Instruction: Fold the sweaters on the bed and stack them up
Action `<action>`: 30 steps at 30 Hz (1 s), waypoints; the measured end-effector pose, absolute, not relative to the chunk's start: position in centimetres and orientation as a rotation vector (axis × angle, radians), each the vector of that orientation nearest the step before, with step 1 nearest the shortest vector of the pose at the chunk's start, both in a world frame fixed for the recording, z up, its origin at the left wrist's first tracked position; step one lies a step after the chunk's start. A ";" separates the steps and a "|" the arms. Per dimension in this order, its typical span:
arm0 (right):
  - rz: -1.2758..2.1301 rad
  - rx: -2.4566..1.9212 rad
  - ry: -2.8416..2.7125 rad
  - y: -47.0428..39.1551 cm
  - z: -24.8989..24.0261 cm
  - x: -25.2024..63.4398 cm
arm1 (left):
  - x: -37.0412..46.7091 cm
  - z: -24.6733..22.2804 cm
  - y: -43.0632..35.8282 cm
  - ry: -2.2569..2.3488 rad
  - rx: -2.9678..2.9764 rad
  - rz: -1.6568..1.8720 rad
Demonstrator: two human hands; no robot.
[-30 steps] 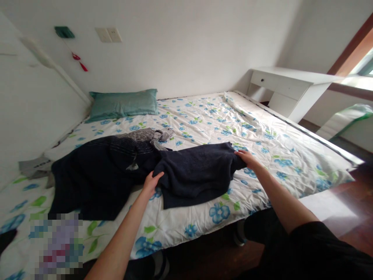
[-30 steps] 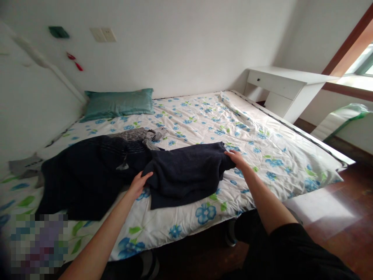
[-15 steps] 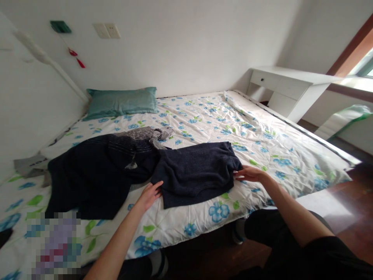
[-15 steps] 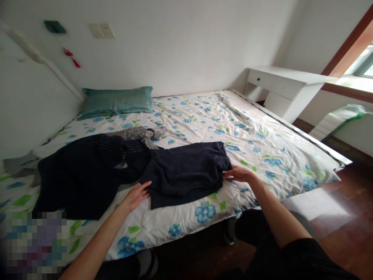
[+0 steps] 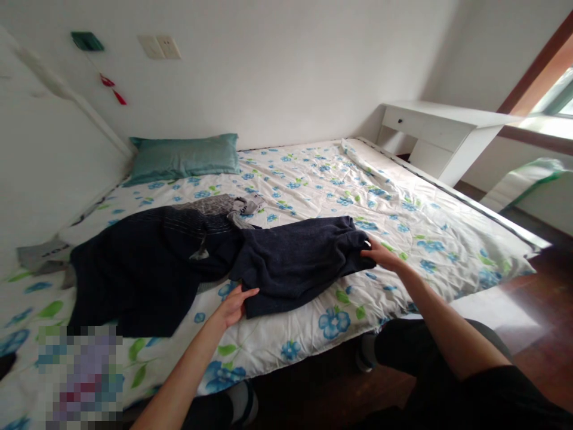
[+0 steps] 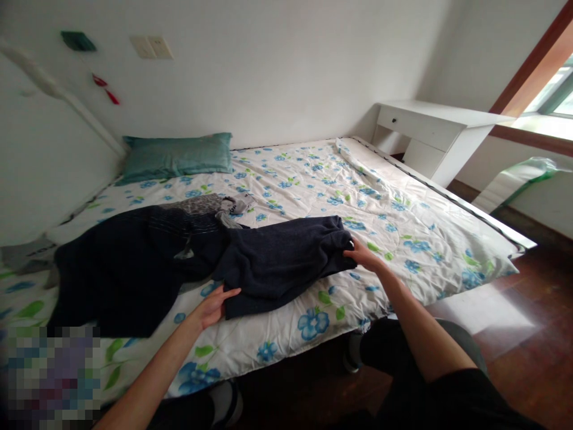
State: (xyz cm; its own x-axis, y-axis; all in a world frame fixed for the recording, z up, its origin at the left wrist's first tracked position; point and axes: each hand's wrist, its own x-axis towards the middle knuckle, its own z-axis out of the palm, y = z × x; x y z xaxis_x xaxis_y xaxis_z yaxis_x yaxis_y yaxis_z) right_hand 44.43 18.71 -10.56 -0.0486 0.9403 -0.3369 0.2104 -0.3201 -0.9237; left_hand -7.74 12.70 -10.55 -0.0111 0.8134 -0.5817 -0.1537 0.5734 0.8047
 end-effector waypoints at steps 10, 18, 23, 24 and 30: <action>0.696 -2.068 -1.992 19.2 -11.5 48.6 | -11.1 -9.5 14.0 2.063 1.818 0.492; 0.505 -1.757 -2.407 19.0 -10.5 43.6 | -5.6 -9.3 12.6 1.430 2.521 0.278; 0.724 -1.691 -2.365 19.9 -8.4 46.4 | -5.7 -8.4 13.1 1.359 2.270 0.425; 0.826 -1.661 -2.349 20.0 -8.0 47.4 | -6.0 -8.0 13.1 1.367 2.212 0.460; 1.362 -1.604 -2.121 20.3 -9.0 51.3 | -6.9 -7.2 12.7 1.165 2.118 0.311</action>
State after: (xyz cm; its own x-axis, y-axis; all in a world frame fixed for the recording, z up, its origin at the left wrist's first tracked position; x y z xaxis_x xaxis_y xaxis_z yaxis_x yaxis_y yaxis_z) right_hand 51.31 20.31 -8.97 -0.4151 0.8277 -0.3777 0.6878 0.0138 -0.7258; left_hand -6.91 12.68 -7.15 0.5688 0.8145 -0.1138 0.6491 -0.3597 0.6703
